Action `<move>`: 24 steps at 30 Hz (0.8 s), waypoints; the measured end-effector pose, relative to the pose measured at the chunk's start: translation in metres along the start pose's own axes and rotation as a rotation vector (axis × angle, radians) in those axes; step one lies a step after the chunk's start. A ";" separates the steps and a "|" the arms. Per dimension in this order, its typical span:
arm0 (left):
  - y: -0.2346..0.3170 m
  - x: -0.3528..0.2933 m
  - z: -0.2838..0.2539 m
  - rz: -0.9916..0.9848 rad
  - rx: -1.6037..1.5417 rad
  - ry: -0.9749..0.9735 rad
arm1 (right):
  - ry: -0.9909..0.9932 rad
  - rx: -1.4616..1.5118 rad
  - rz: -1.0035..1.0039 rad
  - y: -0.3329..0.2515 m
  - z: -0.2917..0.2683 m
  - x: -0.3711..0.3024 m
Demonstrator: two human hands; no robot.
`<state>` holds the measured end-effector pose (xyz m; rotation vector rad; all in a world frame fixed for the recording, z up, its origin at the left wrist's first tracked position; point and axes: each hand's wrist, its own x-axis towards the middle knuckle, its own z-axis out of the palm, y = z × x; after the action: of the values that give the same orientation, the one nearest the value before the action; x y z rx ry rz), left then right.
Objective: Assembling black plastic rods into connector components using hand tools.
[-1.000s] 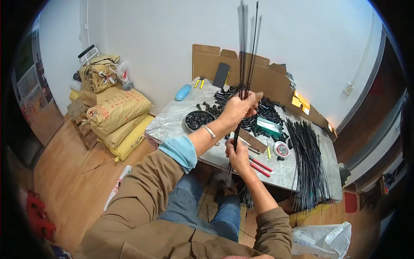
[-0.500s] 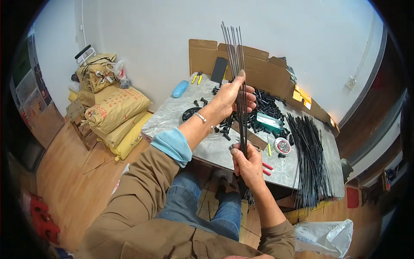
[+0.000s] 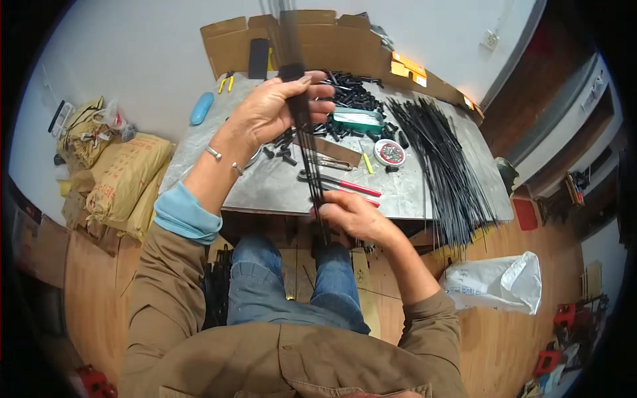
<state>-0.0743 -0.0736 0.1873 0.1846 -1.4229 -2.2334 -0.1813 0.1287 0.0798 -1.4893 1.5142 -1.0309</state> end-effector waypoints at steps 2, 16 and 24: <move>-0.001 -0.004 0.005 -0.061 0.024 -0.114 | 0.279 -0.006 -0.093 0.026 -0.015 0.003; 0.000 -0.055 0.009 -0.197 0.019 -0.248 | 0.429 -1.155 0.269 0.059 -0.057 -0.008; -0.016 -0.084 0.022 -0.274 -0.087 -0.386 | 0.111 -0.063 -0.344 -0.040 -0.014 0.048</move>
<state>-0.0137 -0.0111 0.1716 -0.0944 -1.5656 -2.6601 -0.1806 0.0817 0.1232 -1.8058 1.4052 -1.2930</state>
